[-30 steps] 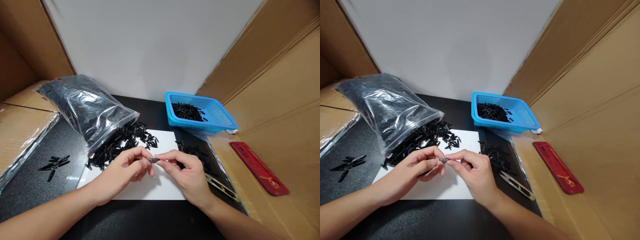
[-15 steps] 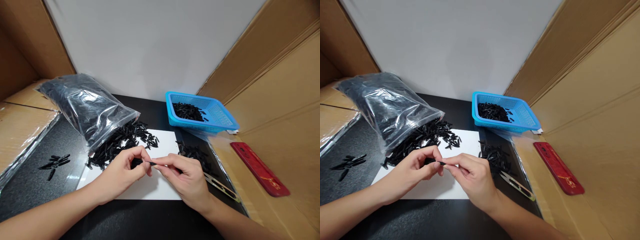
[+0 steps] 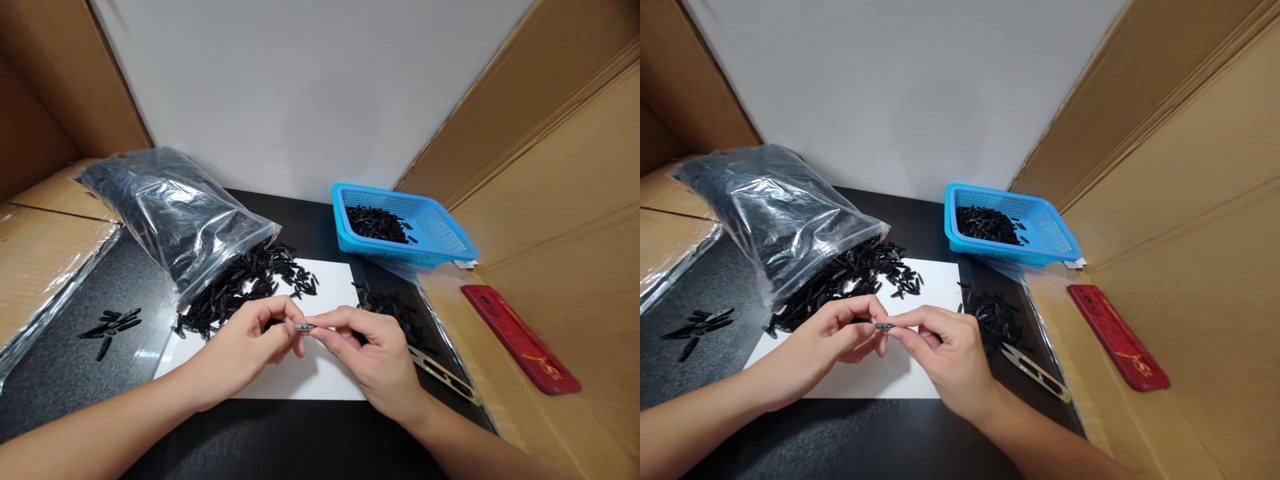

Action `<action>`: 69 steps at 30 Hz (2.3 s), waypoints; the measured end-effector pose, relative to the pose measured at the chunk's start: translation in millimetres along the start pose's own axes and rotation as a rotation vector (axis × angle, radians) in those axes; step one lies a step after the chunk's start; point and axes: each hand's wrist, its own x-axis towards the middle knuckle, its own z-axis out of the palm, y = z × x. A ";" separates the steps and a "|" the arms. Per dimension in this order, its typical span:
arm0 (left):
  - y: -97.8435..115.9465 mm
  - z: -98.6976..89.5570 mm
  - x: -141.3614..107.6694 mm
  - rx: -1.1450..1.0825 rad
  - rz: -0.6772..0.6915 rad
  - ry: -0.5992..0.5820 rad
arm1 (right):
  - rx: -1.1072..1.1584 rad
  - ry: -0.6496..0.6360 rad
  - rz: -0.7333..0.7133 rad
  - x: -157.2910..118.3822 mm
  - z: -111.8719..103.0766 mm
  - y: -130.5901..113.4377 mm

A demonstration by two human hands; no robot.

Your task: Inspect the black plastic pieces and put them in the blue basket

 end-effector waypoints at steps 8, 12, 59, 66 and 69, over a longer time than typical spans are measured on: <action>-2.2 -0.6 0.8 -0.154 -0.035 -0.010 | 0.023 0.016 0.055 0.4 0.9 0.6; -4.6 -0.4 1.1 -0.148 -0.002 0.037 | 0.024 0.009 0.102 3.3 -2.2 -0.1; 1.2 7.8 -10.4 0.017 0.093 -0.038 | 0.316 0.009 0.245 3.9 -6.2 -0.8; 1.4 6.5 -10.0 0.002 0.085 -0.023 | 0.433 -0.005 0.293 2.5 -3.4 5.4; -0.8 4.5 -7.6 -0.029 0.098 -0.009 | 0.416 0.014 0.314 2.8 -2.7 6.2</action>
